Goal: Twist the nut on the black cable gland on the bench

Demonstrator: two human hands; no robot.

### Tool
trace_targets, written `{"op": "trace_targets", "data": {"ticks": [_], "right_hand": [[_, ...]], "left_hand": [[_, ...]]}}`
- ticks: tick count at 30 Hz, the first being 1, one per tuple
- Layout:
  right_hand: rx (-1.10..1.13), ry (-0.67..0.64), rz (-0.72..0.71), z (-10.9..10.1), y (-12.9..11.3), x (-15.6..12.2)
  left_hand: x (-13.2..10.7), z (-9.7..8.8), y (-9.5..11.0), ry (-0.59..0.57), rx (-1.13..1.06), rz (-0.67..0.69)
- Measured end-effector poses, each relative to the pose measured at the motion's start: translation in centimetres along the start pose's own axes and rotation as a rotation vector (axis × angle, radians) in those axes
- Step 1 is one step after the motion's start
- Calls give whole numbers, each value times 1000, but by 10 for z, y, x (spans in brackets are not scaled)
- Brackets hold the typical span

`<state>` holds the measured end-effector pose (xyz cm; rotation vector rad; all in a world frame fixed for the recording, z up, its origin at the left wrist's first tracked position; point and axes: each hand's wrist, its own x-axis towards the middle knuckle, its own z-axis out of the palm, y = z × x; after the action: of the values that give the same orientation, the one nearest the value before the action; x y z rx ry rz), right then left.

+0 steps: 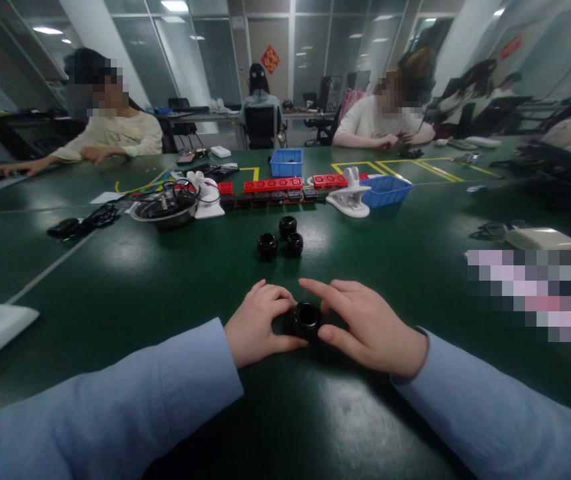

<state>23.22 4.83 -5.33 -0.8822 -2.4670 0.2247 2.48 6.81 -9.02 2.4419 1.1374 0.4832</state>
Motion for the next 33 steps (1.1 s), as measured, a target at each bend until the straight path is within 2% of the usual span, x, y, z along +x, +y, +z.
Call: {"op": "trace_targets", "data": {"ticks": [6,10,13,20,26,30,33], "right_hand": [[110,-51,-127,4,-8,-1],[127,-83,-152,9,-17,0],[147,-95,-141,12,-21,2],[91,-76,-97,16,-26,10],[25,-48,26,15,-18,16],[53,-14,50,11,-13,15],[32,-40,93,10,-10,13]], "left_hand": [[1,2,-3,22,-27,-11],[2,1,-1,2,-33,-20],[3,0,0,-18,-22,-33],[5,4,0,13,-65,-87],[1,6,7,57,-57,-99],[-1,8,6,73,-42,-90],[-1,7,6,60,-36,-98]]}}
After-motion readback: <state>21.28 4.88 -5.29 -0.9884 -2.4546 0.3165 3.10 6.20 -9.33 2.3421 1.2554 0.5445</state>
